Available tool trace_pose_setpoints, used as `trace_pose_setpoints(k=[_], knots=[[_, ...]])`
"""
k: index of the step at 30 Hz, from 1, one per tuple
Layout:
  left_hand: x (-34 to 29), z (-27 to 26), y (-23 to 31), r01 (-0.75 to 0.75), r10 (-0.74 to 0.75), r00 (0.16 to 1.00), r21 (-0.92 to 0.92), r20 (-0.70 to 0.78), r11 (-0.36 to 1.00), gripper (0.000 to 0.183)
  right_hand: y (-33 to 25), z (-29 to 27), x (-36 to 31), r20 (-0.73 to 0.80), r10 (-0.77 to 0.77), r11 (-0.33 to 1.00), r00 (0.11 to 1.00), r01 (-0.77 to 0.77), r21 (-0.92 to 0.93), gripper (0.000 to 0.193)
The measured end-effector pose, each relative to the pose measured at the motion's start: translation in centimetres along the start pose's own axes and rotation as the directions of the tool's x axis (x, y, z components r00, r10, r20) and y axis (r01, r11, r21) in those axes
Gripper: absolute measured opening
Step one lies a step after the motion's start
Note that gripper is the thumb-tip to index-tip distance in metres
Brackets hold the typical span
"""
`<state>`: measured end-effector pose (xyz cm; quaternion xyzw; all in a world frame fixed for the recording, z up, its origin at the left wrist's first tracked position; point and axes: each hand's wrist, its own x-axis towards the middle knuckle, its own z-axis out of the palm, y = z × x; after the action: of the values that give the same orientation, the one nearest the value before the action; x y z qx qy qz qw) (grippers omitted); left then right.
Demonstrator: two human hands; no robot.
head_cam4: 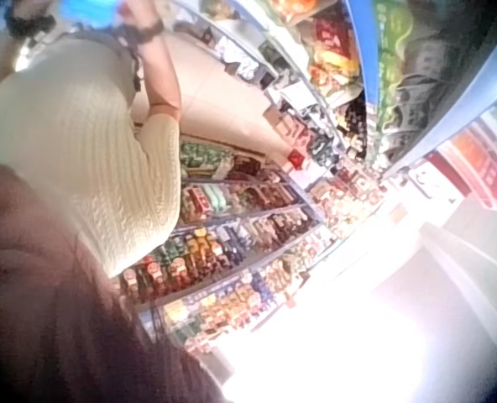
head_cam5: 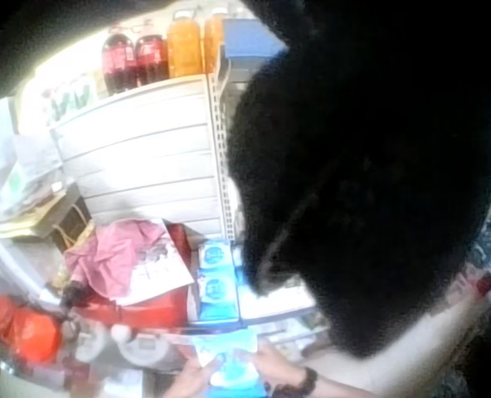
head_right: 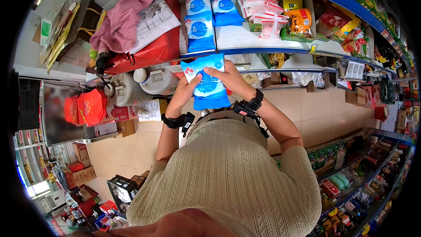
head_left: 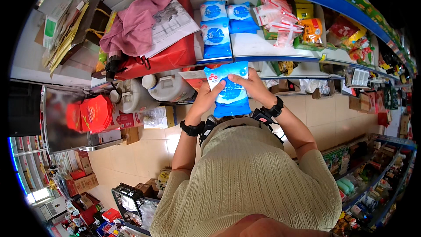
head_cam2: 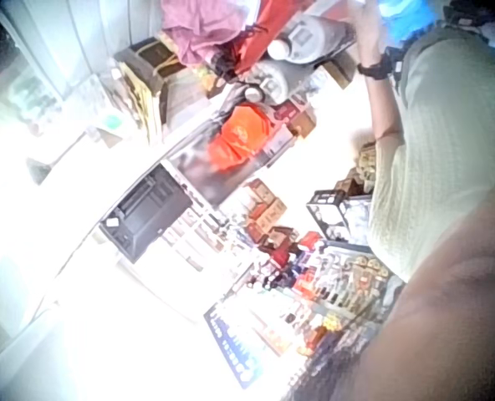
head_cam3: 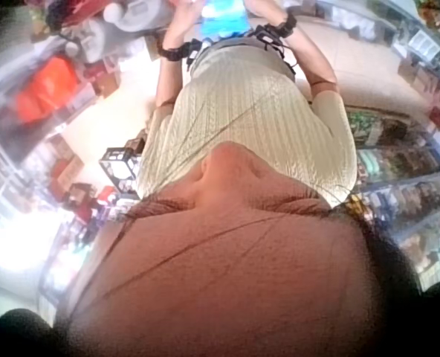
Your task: Restock and organize packages of wet wipes on a convenience store shelf.
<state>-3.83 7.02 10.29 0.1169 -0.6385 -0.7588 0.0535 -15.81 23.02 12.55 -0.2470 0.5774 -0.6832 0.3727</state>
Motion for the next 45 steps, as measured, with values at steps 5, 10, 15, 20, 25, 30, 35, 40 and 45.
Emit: trace_pose_setpoints(k=[5,10,15,20,25,30,35,40,45], knots=[[-0.3,0.1,0.6,0.055,-0.058,0.994,0.035,0.096,0.998,0.031,-0.2,-0.3,0.2,0.004,-0.130,0.986,0.992,0.129,-0.104,0.028],[-0.4,0.2,0.7,0.018,-0.022,0.996,0.048,0.082,0.999,0.032,-0.8,-0.3,0.4,0.003,-0.184,0.963,0.983,0.181,-0.198,0.025],[-0.3,0.0,0.4,-0.010,0.006,0.997,0.045,0.081,0.999,0.030,-0.8,0.1,0.3,0.069,-0.124,0.954,0.990,0.138,-0.265,0.028],[-0.4,0.1,0.6,-0.018,0.016,0.999,0.042,0.048,0.999,0.027,-0.8,0.7,0.1,0.007,-0.093,0.986,0.996,0.093,-0.136,0.031],[-0.4,0.2,1.1,-0.040,0.037,0.997,0.043,0.064,0.998,0.027,-1.2,0.2,0.2,0.096,-0.146,0.970,0.985,0.162,-0.181,0.031],[-0.2,0.3,0.3,-0.059,0.059,0.998,0.038,-0.014,0.998,0.026,-0.9,-0.1,0.2,0.100,-0.107,0.966,0.989,0.127,-0.226,0.032],[0.6,0.1,-0.3,-0.197,0.217,0.972,0.188,-0.093,0.962,0.032,-0.3,0.5,0.0,0.003,-0.136,0.955,0.991,0.131,-0.266,0.024],[0.3,0.6,-0.4,-0.090,0.066,0.955,-0.069,-0.289,0.994,0.039,-0.7,-0.2,0.0,-0.053,-0.131,0.968,0.990,0.116,-0.224,0.023],[0.4,1.0,-0.1,-0.118,0.052,0.950,-0.198,-0.309,0.973,0.038,-0.5,-0.7,0.3,-0.020,-0.235,0.903,0.972,0.210,-0.375,0.024]])
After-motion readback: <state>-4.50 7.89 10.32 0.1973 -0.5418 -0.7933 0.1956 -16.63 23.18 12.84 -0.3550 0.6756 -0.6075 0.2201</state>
